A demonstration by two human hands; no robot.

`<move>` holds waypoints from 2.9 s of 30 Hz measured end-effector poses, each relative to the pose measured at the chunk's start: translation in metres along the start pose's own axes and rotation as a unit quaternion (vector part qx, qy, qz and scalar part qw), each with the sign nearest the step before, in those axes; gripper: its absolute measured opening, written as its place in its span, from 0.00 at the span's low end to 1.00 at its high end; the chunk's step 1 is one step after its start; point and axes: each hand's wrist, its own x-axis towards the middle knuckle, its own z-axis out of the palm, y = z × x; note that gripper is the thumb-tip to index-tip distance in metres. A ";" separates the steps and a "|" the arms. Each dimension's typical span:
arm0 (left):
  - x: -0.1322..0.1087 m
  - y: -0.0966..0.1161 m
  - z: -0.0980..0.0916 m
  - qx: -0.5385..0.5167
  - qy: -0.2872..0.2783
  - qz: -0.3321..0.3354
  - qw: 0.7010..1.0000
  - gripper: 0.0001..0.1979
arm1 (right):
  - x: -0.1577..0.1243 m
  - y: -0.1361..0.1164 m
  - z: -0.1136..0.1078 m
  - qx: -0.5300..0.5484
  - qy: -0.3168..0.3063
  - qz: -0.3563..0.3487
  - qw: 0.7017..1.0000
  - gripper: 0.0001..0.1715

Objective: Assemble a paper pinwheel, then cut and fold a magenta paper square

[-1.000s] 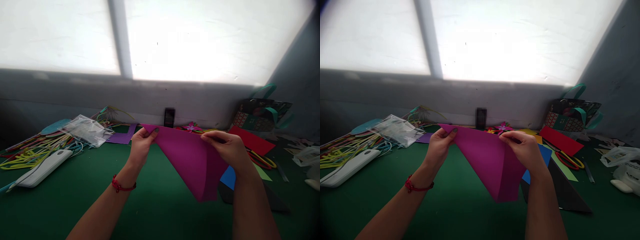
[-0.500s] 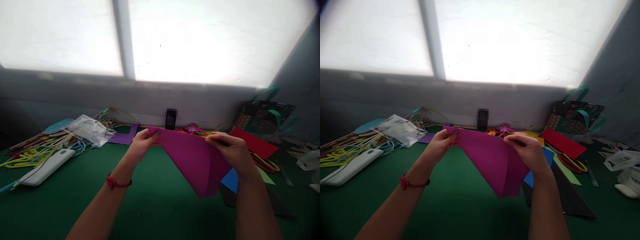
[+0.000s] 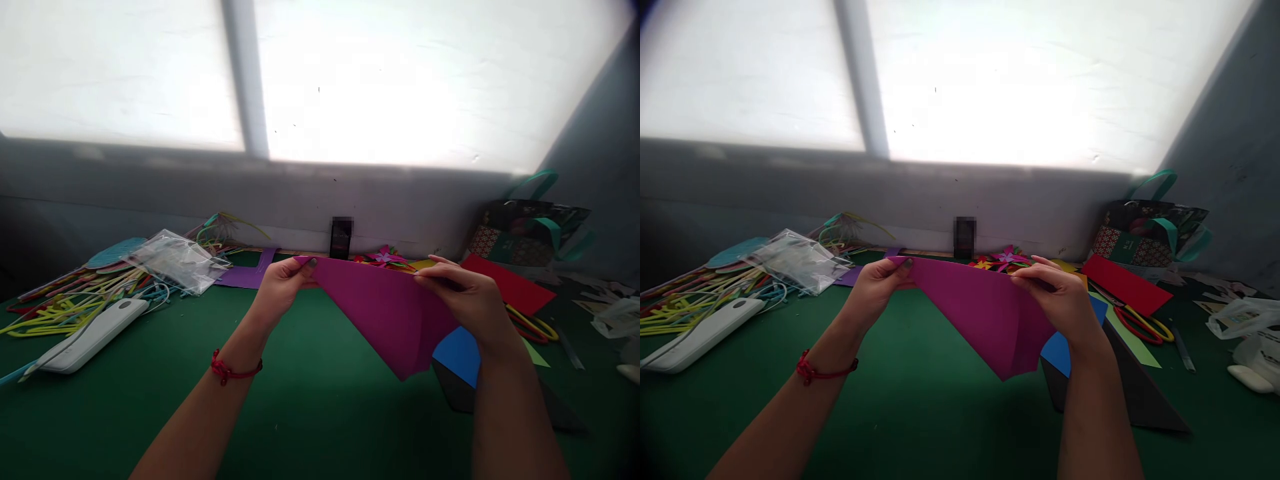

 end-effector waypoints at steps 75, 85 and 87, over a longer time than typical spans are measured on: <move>0.003 -0.002 -0.021 0.026 -0.136 -0.092 0.986 0.25 | -0.001 -0.008 0.002 0.040 -0.106 0.074 0.991 0.12; 0.005 0.008 -0.028 0.039 -0.113 -0.067 0.991 0.22 | -0.002 -0.009 -0.001 0.037 -0.112 0.075 0.990 0.08; 0.004 0.009 -0.026 0.039 -0.107 -0.064 0.991 0.22 | -0.002 -0.009 -0.002 0.032 -0.112 0.079 0.990 0.09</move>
